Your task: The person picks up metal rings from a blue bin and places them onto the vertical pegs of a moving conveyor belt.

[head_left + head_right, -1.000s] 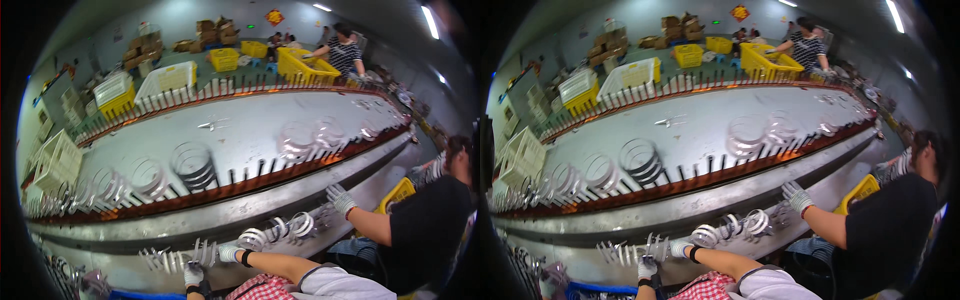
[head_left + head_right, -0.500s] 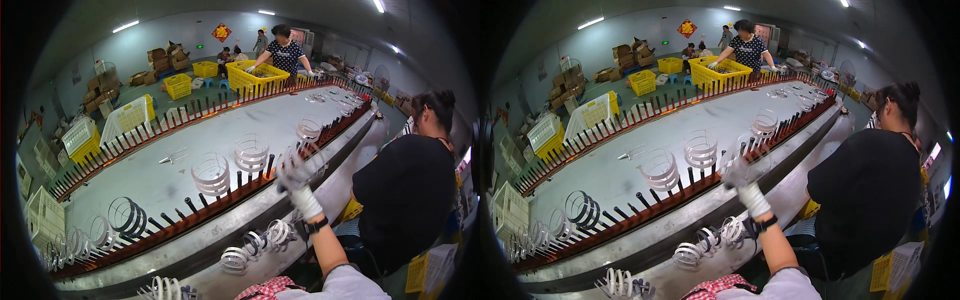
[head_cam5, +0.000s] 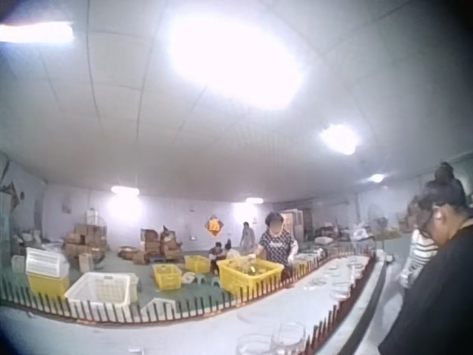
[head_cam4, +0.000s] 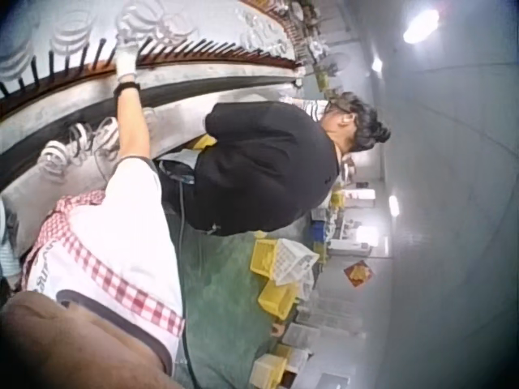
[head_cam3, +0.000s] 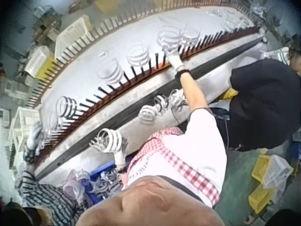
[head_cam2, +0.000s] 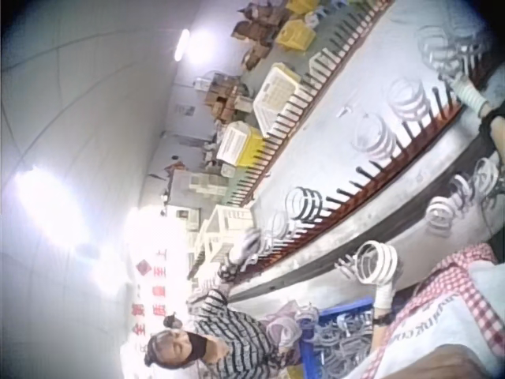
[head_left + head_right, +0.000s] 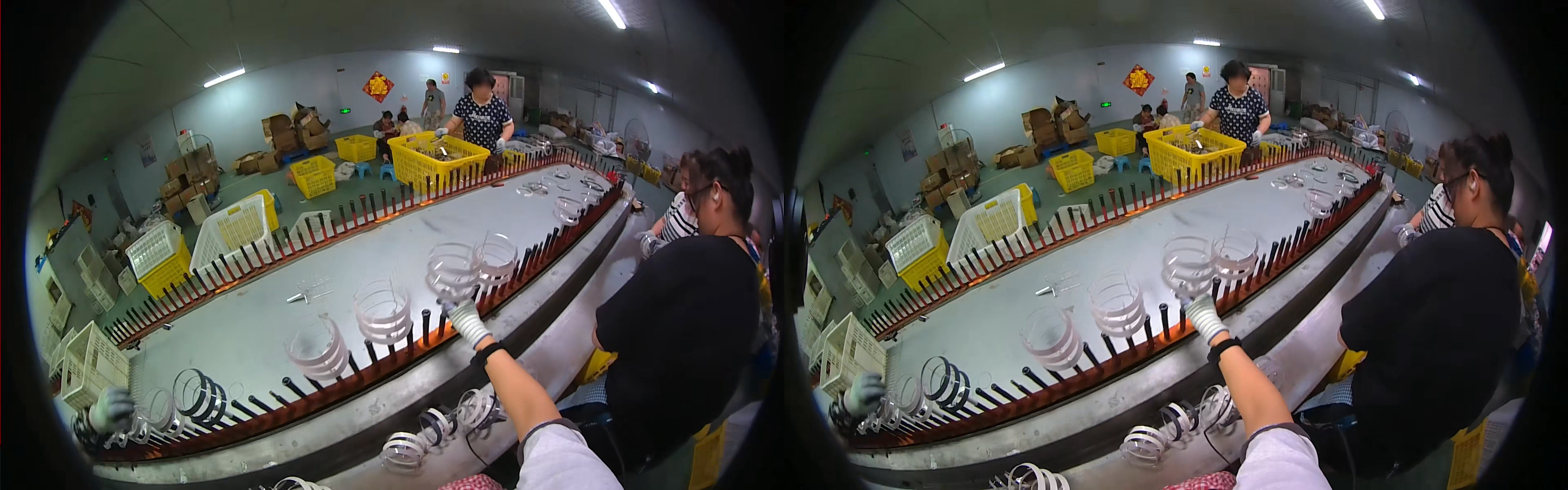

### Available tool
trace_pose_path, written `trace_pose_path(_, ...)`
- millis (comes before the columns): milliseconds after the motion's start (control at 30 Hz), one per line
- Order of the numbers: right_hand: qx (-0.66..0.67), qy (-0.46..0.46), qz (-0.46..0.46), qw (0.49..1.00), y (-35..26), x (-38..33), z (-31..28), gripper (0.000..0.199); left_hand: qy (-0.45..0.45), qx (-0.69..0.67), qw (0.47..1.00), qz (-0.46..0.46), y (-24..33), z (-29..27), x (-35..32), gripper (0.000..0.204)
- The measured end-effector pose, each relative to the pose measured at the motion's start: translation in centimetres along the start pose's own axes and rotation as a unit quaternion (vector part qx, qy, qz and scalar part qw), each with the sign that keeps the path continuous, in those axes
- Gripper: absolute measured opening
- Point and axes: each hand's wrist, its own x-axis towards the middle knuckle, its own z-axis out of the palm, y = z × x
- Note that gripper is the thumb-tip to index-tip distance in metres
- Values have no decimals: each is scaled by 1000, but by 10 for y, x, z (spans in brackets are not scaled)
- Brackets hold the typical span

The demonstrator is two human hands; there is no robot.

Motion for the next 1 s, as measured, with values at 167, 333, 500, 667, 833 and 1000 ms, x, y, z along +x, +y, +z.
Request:
trace_pose_path(167, -234, -107, -91, 962, -11, -35, 9, 22, -39, 59, 997, 14, -3, 53, 23, 37)
trace_pose_path(333, 202, -467, -181, 842, -148, -124, -66, 32, -54, 122, 991, 26, 8, 105, 41, 39)
trace_pose_path(500, 441, -456, -247, 733, -185, -181, -142, 70, -102, 179, 979, -7, 8, 182, 58, 40)
trace_pose_path(667, 507, -305, -93, 801, -164, -144, -192, 54, -139, 231, 963, -23, 18, 257, 83, 42)
trace_pose_path(833, 693, -153, 7, 704, -55, -104, -194, 45, -74, 221, 972, 10, 57, 347, 48, 33)
trace_pose_path(1000, -9, 148, -73, 986, 141, 46, -183, 42, -4, 186, 983, -4, 13, 335, 35, 34)
